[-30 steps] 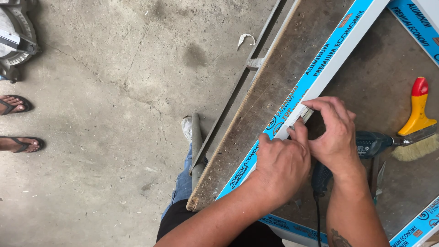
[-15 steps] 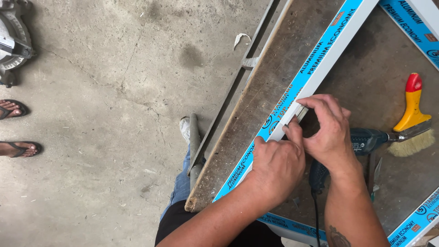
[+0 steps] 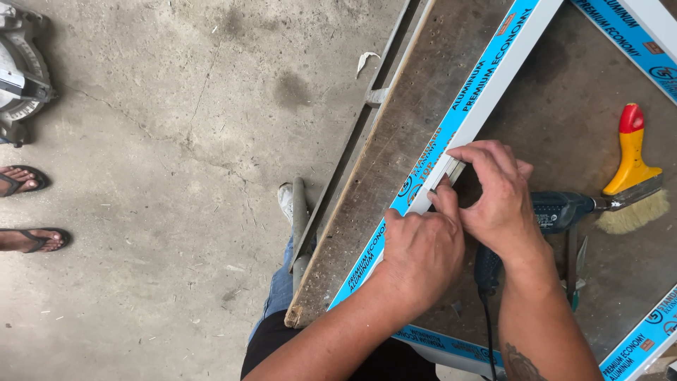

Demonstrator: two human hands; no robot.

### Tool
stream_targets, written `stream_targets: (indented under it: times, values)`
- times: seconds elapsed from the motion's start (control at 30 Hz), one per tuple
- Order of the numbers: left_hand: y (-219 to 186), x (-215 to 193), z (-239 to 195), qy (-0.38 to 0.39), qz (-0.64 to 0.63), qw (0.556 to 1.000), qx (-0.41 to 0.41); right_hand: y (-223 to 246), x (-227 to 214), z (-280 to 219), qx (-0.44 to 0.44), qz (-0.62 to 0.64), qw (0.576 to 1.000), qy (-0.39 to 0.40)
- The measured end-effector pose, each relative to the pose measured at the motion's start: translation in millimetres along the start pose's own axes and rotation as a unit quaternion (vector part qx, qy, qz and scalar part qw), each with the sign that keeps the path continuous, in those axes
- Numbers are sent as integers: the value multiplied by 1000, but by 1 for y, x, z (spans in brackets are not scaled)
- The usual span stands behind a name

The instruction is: Assembling an aluminum frame by marking, drilling, and riveting metal brackets to the profiles

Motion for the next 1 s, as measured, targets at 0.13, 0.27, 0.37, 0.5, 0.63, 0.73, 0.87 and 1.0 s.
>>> stream_targets:
  times: [0.13, 0.27, 0.37, 0.5, 0.63, 0.73, 0.87, 1.0]
  values:
    - [1, -14, -1, 19, -36, 999, -14, 0, 0, 1, 7, -8, 1000, 3]
    - [2, -16, -2, -19, -25, 999, -11, -1, -1, 1, 5, -5, 1000, 14]
    - [1, -13, -1, -20, 5, 1000, -1, -1, -1, 0, 7, -3, 1000, 12]
    - [-2, 7, 1, -5, 33, 999, 1, -3, -1, 1, 0, 1, 1000, 18]
    - [-4, 10, 8, 33, -1, 999, -12, -3, -3, 1, -14, -1, 1000, 19]
    - [-4, 13, 10, 33, 16, 999, -29, -5, -3, 2, -11, -2, 1000, 27]
    - [-6, 13, 12, -30, 41, 998, -24, -4, -4, 1, -9, -4, 999, 33]
    - [-7, 19, 15, 19, 12, 999, -36, -5, -6, 1, -6, -22, 998, 51]
Point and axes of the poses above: each hand's wrist, its own z-axis towards the middle knuckle, its own x-axis out of the palm, y = z × x, the point moved 1 cm from there along z, towards the middle knuckle, and after that the axes turned 6 degrees about -y, right-handed, at the moved point
